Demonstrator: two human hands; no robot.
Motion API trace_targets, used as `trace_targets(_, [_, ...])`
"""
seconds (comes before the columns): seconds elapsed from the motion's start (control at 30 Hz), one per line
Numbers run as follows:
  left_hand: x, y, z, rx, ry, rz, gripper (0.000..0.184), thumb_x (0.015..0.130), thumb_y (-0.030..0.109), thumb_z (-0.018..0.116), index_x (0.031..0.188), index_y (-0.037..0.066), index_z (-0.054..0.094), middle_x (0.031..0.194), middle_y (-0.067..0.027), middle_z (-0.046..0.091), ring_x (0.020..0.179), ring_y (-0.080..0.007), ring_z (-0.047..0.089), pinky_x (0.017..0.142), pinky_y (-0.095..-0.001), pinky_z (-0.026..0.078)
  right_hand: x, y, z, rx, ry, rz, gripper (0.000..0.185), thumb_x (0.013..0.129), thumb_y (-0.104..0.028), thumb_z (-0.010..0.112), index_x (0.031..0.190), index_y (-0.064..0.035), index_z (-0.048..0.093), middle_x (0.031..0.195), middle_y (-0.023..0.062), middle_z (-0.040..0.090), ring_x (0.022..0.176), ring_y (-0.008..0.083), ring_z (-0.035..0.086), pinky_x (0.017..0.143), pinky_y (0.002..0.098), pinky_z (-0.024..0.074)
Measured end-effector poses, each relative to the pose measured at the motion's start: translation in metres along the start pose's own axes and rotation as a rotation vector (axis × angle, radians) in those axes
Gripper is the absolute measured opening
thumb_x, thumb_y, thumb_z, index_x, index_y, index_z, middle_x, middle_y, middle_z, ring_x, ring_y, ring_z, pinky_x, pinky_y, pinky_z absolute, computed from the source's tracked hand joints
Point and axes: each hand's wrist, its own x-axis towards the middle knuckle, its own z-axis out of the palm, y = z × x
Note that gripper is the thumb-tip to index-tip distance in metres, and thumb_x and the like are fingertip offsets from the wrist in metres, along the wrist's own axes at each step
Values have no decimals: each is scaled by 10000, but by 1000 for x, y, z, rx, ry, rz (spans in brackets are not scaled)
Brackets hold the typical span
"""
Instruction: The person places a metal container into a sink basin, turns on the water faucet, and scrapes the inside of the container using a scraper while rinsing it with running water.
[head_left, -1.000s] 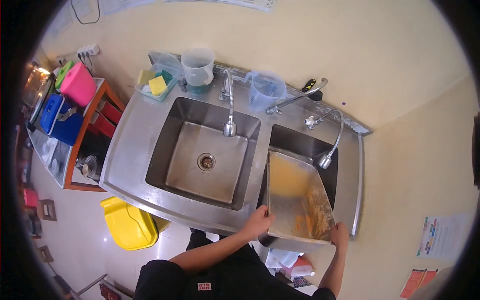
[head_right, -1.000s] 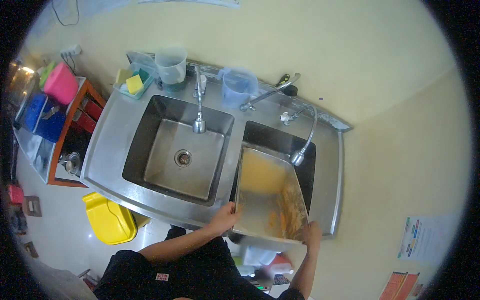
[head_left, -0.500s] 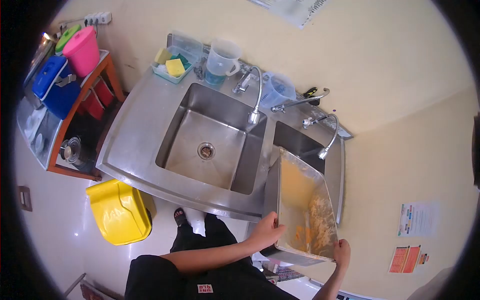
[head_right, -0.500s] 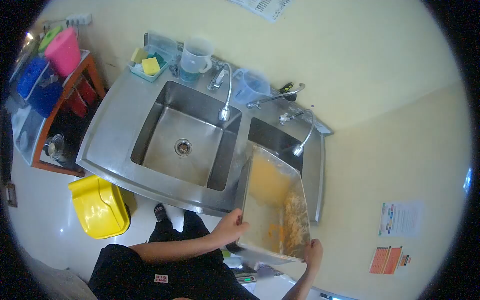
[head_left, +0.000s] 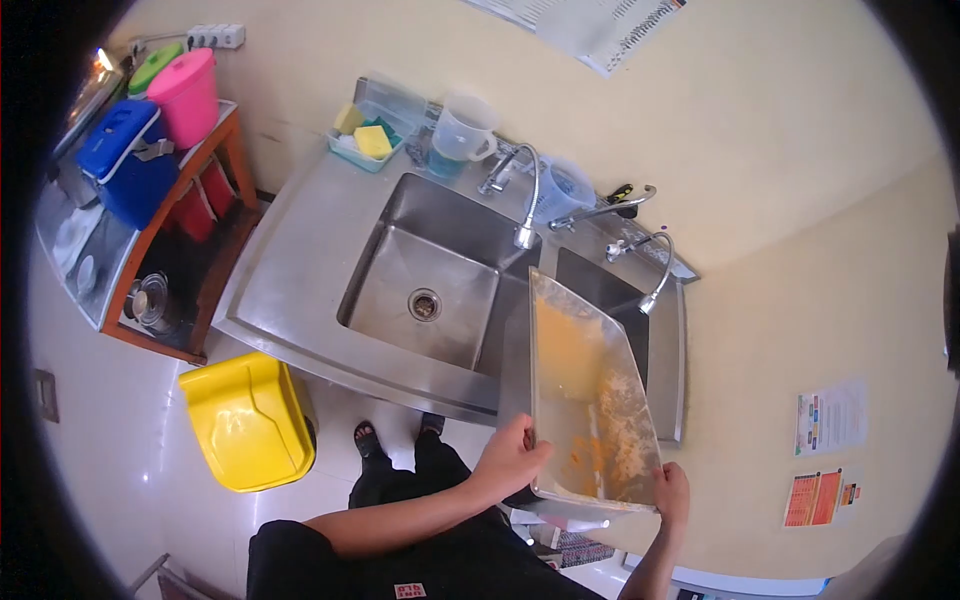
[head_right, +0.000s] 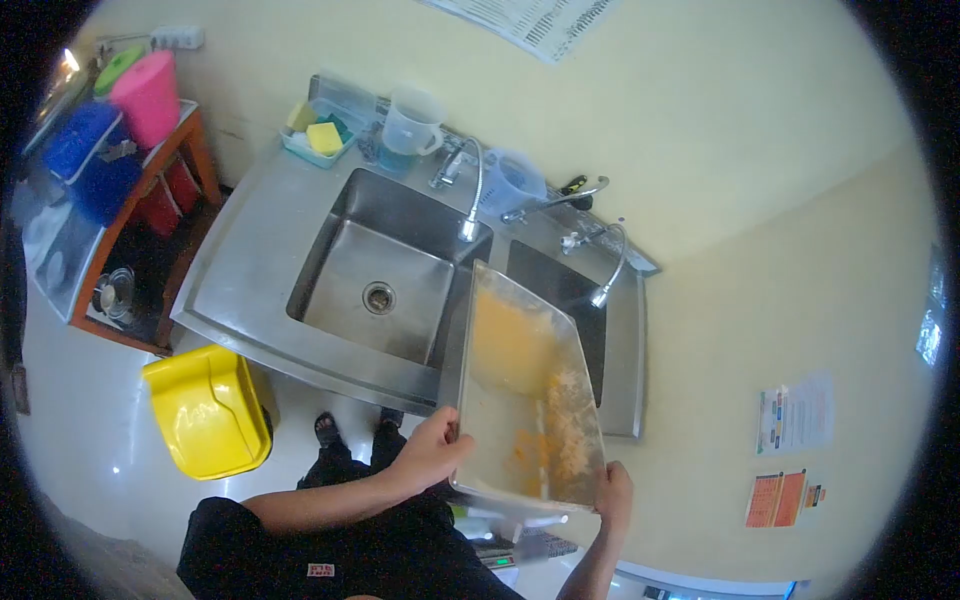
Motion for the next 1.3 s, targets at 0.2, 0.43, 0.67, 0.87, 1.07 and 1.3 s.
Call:
trace_targets(0.2, [2, -23, -33, -174, 127, 88, 216, 878, 147, 654, 992, -21, 583, 793, -83, 626, 721, -133, 599, 640, -316, 484, 24, -39, 26, 25, 19, -96, 286, 946, -256, 604, 970, 26, 646, 940, 251, 677, 918, 432, 652, 798, 492, 499])
trace_targets(0.43, [11, -28, -85, -334, 117, 44, 116, 929, 79, 635, 1014, 40, 566, 929, -63, 671, 834, -121, 627, 743, -289, 497, 58, -107, 32, 54, 4, -306, 282, 951, -237, 569, 1000, 34, 634, 948, 294, 670, 932, 473, 648, 802, 538, 498])
trace_targets(0.67, [38, -26, -138, -435, 296, 55, 137, 882, 102, 656, 862, 117, 522, 740, 34, 524, 629, -65, 487, 546, -253, 369, 111, -161, 113, 32, -184, -440, 327, 882, -257, 603, 902, 55, 697, 916, 292, 681, 914, 456, 666, 811, 504, 512])
trace_targets(0.87, [85, -18, -174, -465, 332, -26, 219, 858, 118, 693, 785, 151, 489, 684, 28, 514, 587, -90, 491, 542, -265, 436, 159, -199, 154, -17, -280, -472, 403, 861, -307, 586, 931, 67, 717, 933, 325, 673, 939, 468, 674, 831, 503, 521])
trace_targets(1.07, [149, -18, -225, -372, 368, -157, 135, 855, 181, 720, 937, 108, 639, 823, -2, 600, 711, -120, 560, 630, -265, 514, 213, -242, 190, -144, -428, -714, 360, 797, -289, 589, 901, 15, 752, 977, 267, 711, 931, 416, 703, 811, 469, 551])
trace_targets(1.3, [220, -62, -299, -388, 271, -293, 104, 890, 198, 683, 931, 104, 667, 825, 6, 607, 695, -100, 567, 518, -211, 461, 234, -286, 252, 21, -489, -455, 350, 790, -272, 586, 938, -6, 759, 1019, 252, 711, 971, 416, 695, 854, 480, 547])
